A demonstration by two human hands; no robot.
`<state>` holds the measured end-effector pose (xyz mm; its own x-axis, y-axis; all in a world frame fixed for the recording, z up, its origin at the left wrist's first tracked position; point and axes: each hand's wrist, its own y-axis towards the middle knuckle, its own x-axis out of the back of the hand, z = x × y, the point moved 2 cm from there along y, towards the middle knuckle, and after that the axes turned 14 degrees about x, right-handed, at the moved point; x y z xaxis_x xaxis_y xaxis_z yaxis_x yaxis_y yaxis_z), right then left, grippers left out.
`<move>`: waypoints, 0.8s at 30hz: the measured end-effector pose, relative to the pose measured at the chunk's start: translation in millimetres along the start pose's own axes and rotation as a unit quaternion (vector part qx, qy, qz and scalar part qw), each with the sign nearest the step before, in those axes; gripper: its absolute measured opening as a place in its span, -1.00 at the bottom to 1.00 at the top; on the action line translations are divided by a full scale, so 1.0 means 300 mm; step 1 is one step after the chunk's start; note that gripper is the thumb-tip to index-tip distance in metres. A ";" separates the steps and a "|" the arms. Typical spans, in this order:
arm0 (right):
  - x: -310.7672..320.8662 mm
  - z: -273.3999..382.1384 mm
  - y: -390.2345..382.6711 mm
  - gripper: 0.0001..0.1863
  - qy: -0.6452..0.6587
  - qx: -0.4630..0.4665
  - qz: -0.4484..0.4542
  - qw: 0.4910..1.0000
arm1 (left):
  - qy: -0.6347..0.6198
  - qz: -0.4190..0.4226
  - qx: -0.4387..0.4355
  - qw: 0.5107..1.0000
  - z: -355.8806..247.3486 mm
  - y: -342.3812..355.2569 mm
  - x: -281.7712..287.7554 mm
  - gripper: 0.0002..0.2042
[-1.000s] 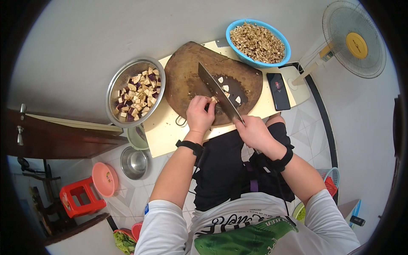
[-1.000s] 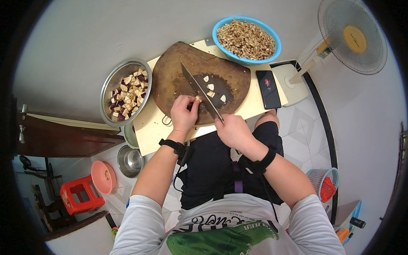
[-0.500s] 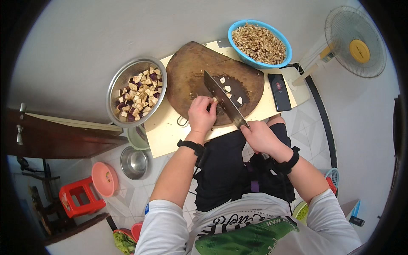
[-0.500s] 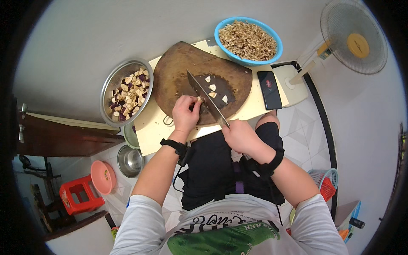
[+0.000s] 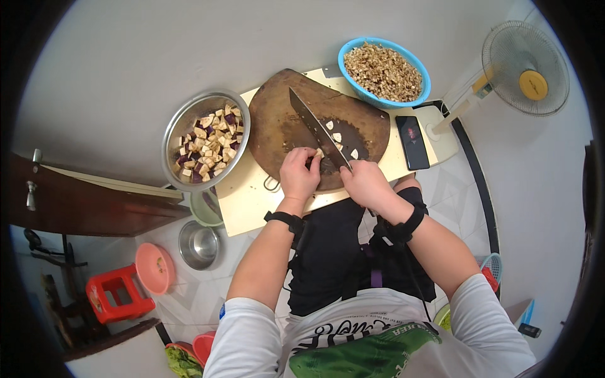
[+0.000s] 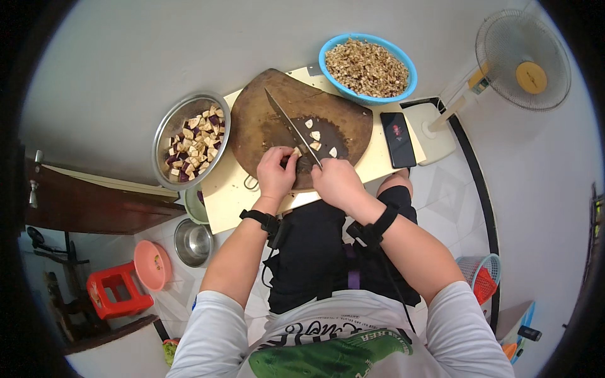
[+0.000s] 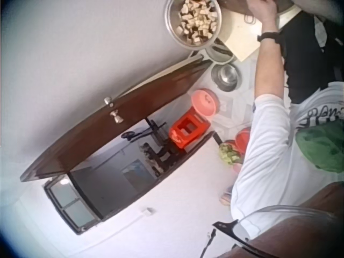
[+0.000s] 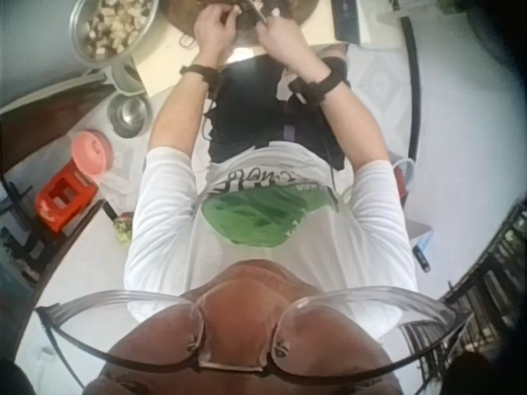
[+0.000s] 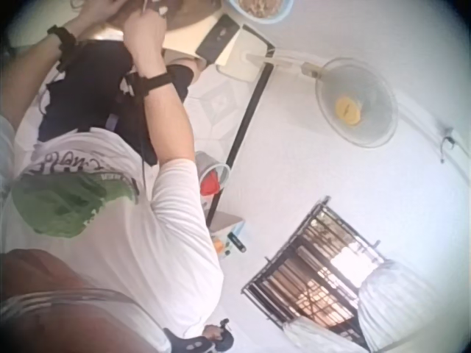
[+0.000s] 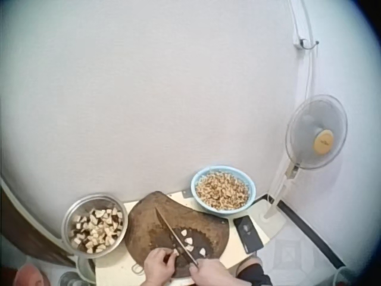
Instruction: The person chops pieces of an ingredient on a wooden board using a knife and then transfers the chopped pieces into a blue bowl.
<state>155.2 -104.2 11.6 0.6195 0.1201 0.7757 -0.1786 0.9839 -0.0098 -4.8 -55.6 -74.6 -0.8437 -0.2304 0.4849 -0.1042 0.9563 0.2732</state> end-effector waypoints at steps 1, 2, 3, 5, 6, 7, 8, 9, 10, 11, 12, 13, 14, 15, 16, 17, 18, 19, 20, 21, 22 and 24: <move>0.003 0.002 -0.013 -0.61 -0.009 0.011 -0.008 1.000 | -0.002 -0.001 0.001 1.000 0.000 0.000 -0.003 -0.90; 0.005 0.001 -0.024 -0.61 -0.009 0.012 -0.008 1.000 | 0.008 -0.004 -0.005 1.000 -0.002 0.002 -0.003 -0.90; 0.006 0.001 -0.033 -0.61 -0.007 0.019 -0.011 1.000 | 0.017 -0.006 -0.011 1.000 -0.003 0.003 -0.002 -0.90; 0.008 0.005 -0.040 -0.62 -0.004 0.028 -0.015 0.999 | 0.022 -0.010 -0.020 0.999 -0.006 0.002 -0.004 -0.90; 0.009 0.008 -0.041 -0.62 -0.004 0.027 -0.015 1.000 | 0.027 -0.014 -0.029 0.999 -0.006 0.001 -0.004 -0.90; 0.009 0.010 -0.041 -0.62 -0.005 0.027 -0.015 1.000 | 0.028 -0.014 -0.030 0.999 -0.005 0.001 -0.003 -0.90; 0.009 0.010 -0.041 -0.62 -0.004 0.027 -0.015 1.000 | 0.030 -0.013 -0.031 0.999 -0.005 0.002 -0.002 -0.90; 0.008 0.009 -0.040 -0.62 -0.005 0.028 -0.016 0.999 | 0.032 -0.012 -0.033 0.999 -0.006 0.002 -0.002 -0.90; 0.008 0.009 -0.040 -0.62 -0.006 0.028 -0.018 0.999 | 0.032 -0.012 -0.033 0.999 -0.006 0.001 -0.001 -0.90; 0.007 0.007 -0.039 -0.62 -0.007 0.029 -0.018 0.999 | 0.034 -0.011 -0.031 0.999 -0.008 0.002 -0.001 -0.90; 0.006 0.003 -0.038 -0.62 -0.008 0.028 -0.018 0.999 | 0.037 -0.010 -0.029 0.999 -0.009 0.002 -0.001 -0.90; 0.007 0.002 -0.038 -0.62 -0.008 0.027 -0.018 0.999 | 0.036 -0.011 -0.029 0.999 -0.012 0.002 -0.001 -0.90; 0.007 0.003 -0.038 -0.62 -0.008 0.028 -0.017 0.999 | 0.032 -0.014 -0.027 0.999 -0.010 0.001 -0.001 -0.91; 0.008 0.006 -0.038 -0.62 -0.008 0.025 -0.014 1.000 | 0.028 -0.016 -0.025 0.999 -0.008 0.001 -0.001 -0.91; 0.008 0.008 -0.039 -0.62 -0.008 0.023 -0.010 1.000 | 0.028 -0.017 -0.024 0.999 -0.006 0.001 0.000 -0.91; 0.007 0.005 -0.041 -0.62 -0.008 0.023 -0.010 1.000 | 0.044 -0.014 -0.028 0.999 -0.009 0.004 0.000 -0.91; 0.006 0.000 -0.044 -0.62 -0.013 0.027 -0.017 0.999 | 0.059 -0.010 -0.032 0.998 -0.012 0.005 -0.001 -0.90; 0.007 -0.003 -0.045 -0.62 -0.018 0.031 -0.024 0.999 | 0.059 -0.010 -0.033 0.998 -0.015 0.005 -0.001 -0.90; 0.011 -0.003 -0.045 -0.62 -0.018 0.032 -0.024 0.999 | 0.069 -0.001 -0.029 0.997 -0.026 0.005 0.000 -0.90; 0.017 -0.001 -0.044 -0.61 -0.015 0.022 -0.023 0.999 | 0.079 0.009 -0.026 0.997 -0.037 0.005 0.002 -0.90; 0.022 -0.002 -0.045 -0.61 -0.012 0.013 -0.023 1.000 | 0.079 0.009 -0.025 0.997 -0.048 0.005 0.007 -0.90; 0.027 -0.008 -0.047 -0.62 -0.007 0.000 -0.022 1.000 | 0.079 0.041 0.005 0.996 -0.059 0.007 0.011 -0.89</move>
<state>164.7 -116.8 16.5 0.6158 0.0758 0.7842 -0.1519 0.9881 0.0238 1.6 -57.5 -57.8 -0.7560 -0.1768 0.6303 -0.0454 0.9747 0.2190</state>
